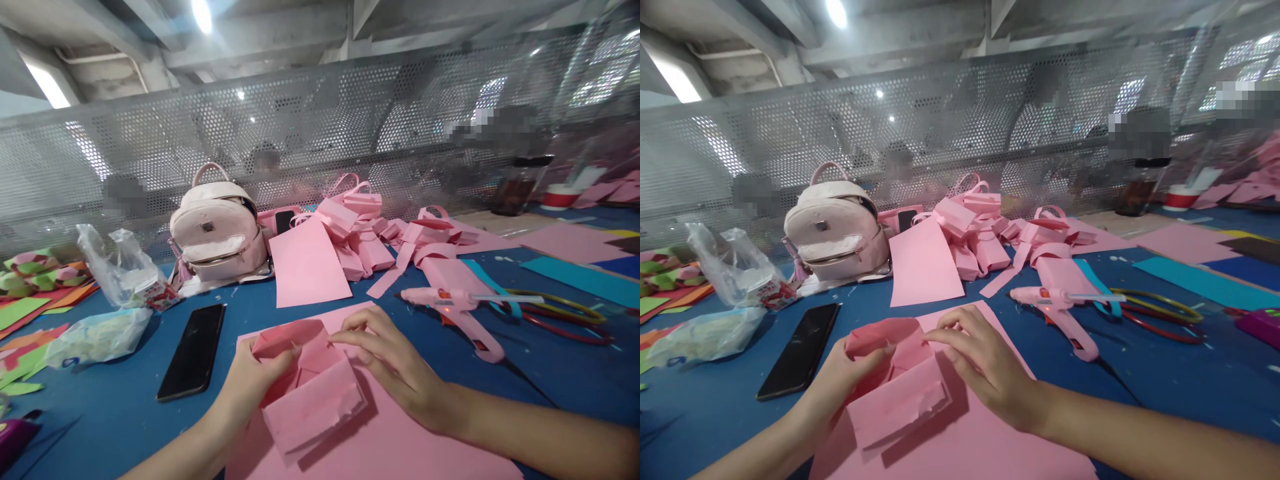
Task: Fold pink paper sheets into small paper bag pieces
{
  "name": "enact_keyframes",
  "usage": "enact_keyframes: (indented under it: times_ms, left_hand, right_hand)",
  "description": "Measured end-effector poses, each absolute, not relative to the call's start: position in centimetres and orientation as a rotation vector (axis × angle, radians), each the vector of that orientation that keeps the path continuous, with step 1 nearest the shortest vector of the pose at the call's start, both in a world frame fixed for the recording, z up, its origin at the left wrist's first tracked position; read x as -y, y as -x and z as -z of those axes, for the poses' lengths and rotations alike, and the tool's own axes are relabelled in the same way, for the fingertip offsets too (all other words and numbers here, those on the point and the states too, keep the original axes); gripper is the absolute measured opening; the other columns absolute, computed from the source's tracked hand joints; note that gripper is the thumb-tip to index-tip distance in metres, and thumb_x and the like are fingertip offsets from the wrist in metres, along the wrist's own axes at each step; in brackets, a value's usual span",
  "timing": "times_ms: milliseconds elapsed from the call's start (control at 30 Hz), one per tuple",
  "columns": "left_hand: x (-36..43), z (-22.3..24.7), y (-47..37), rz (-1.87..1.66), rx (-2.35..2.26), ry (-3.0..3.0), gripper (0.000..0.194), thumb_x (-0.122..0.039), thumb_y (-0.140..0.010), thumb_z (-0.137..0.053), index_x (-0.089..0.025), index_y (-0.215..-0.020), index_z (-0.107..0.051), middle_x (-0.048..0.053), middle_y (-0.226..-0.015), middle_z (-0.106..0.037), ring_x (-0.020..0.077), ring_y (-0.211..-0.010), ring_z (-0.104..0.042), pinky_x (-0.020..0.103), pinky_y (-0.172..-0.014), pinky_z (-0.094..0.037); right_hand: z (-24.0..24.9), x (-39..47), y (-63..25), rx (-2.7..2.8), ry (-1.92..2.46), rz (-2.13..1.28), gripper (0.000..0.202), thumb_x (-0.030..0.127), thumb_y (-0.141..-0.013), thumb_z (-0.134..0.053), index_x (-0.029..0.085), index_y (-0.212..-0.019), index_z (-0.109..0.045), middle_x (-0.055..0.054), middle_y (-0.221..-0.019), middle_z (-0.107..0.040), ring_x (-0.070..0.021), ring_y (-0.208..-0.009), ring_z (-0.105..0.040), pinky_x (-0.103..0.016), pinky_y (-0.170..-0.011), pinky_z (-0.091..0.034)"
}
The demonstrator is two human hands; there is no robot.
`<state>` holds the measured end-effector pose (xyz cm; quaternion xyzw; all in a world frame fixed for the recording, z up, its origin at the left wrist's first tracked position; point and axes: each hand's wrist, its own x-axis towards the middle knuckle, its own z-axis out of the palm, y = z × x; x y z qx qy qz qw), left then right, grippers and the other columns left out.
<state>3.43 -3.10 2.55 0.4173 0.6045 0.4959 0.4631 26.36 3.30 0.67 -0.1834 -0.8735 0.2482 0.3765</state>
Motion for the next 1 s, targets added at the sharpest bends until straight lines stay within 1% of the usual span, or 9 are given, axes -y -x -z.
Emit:
enact_keyframes:
  times_ms: [67,167,233,300,433,533,667,800,1000]
  left_hand:
    - [3.0,-2.6,-3.4,-1.222,-1.495,-1.042,0.043,-0.042,-0.067,-0.080,-0.014,-0.100,-0.079,0.008,-0.092,-0.078,0.0256,-0.089,-0.069,0.030,-0.079,-0.052]
    - [3.1,-2.7,-3.6,-1.194,-1.465,-1.068,0.038,-0.040,-0.067,-0.079,-0.015,-0.096,-0.079,0.007,-0.089,-0.078,0.0225,-0.084,-0.068,0.028,-0.077,-0.050]
    - [3.2,-2.7,-3.7,-1.168,-1.449,-1.090,0.032,-0.039,-0.066,-0.080,-0.013,-0.085,-0.079,0.006,-0.080,-0.076,0.0203,-0.076,-0.065,0.027,-0.072,-0.048]
    - [3.3,-2.7,-3.8,-1.149,-1.448,-1.105,0.027,-0.036,-0.064,-0.080,-0.012,-0.075,-0.076,0.004,-0.070,-0.071,0.0171,-0.067,-0.060,0.026,-0.066,-0.045]
    - [3.4,-2.7,-4.0,-1.124,-1.437,-1.112,0.025,-0.035,-0.063,-0.077,-0.012,-0.072,-0.074,0.000,-0.061,-0.061,0.0125,-0.058,-0.050,0.024,-0.059,-0.039]
    - [3.3,-2.7,-4.0,-1.115,-1.434,-1.118,0.025,-0.035,-0.064,-0.075,-0.012,-0.073,-0.073,-0.001,-0.060,-0.058,0.0114,-0.058,-0.047,0.024,-0.059,-0.037]
    - [3.2,-2.5,-4.0,-1.102,-1.425,-1.143,0.021,-0.032,-0.064,-0.074,-0.012,-0.067,-0.068,-0.002,-0.058,-0.053,0.0106,-0.057,-0.043,0.023,-0.058,-0.034]
    - [3.3,-2.5,-4.2,-1.092,-1.405,-1.176,0.022,-0.033,-0.065,-0.073,-0.013,-0.063,-0.063,-0.003,-0.057,-0.051,0.0103,-0.056,-0.041,0.023,-0.056,-0.033]
    - [3.4,-2.5,-4.4,-1.088,-1.394,-1.212,0.025,-0.035,-0.065,-0.075,-0.013,-0.061,-0.063,-0.003,-0.056,-0.050,0.0094,-0.055,-0.039,0.022,-0.054,-0.030]
  right_hand:
    - [-0.7,-3.2,-26.3,2.151,0.495,-0.701,0.024,0.022,-0.103,-0.041,0.029,-0.117,-0.059,-0.003,-0.108,-0.053,-0.0198,-0.106,-0.050,-0.034,-0.094,-0.040]
    - [-0.7,-3.1,-26.0,1.979,0.619,-0.886,0.013,0.029,-0.103,-0.044,0.026,-0.098,-0.054,0.000,-0.093,-0.053,-0.0170,-0.088,-0.051,-0.030,-0.081,-0.042]
    - [-0.6,-3.0,-25.8,1.922,0.711,-1.057,0.018,0.035,-0.102,-0.048,0.024,-0.087,-0.051,0.001,-0.085,-0.052,-0.0158,-0.078,-0.050,-0.028,-0.071,-0.041]
    - [-0.7,-2.9,-25.6,1.915,0.750,-1.211,0.024,0.040,-0.100,-0.053,0.023,-0.082,-0.051,0.002,-0.081,-0.052,-0.0155,-0.074,-0.049,-0.028,-0.068,-0.040]
    - [-1.0,-2.6,-25.3,1.922,0.767,-1.305,0.022,0.039,-0.094,-0.061,0.022,-0.082,-0.056,0.001,-0.080,-0.055,-0.0156,-0.074,-0.050,-0.028,-0.069,-0.040]
    - [-1.1,-2.5,-25.2,1.910,0.782,-1.308,0.019,0.037,-0.092,-0.063,0.021,-0.081,-0.057,0.001,-0.081,-0.056,-0.0156,-0.074,-0.050,-0.028,-0.070,-0.040]
    - [-0.8,-2.5,-25.1,1.897,0.795,-1.334,0.020,0.038,-0.091,-0.063,0.021,-0.082,-0.057,0.001,-0.081,-0.056,-0.0154,-0.074,-0.050,-0.029,-0.070,-0.040]
    - [-0.6,-2.3,-24.9,1.872,0.853,-1.394,0.021,0.040,-0.088,-0.064,0.021,-0.084,-0.055,0.002,-0.081,-0.053,-0.0151,-0.074,-0.049,-0.028,-0.069,-0.039]
    - [-1.1,-1.8,-24.7,1.858,0.879,-1.450,0.024,0.039,-0.086,-0.063,0.021,-0.078,-0.048,0.003,-0.076,-0.047,-0.0143,-0.070,-0.043,-0.027,-0.065,-0.035]
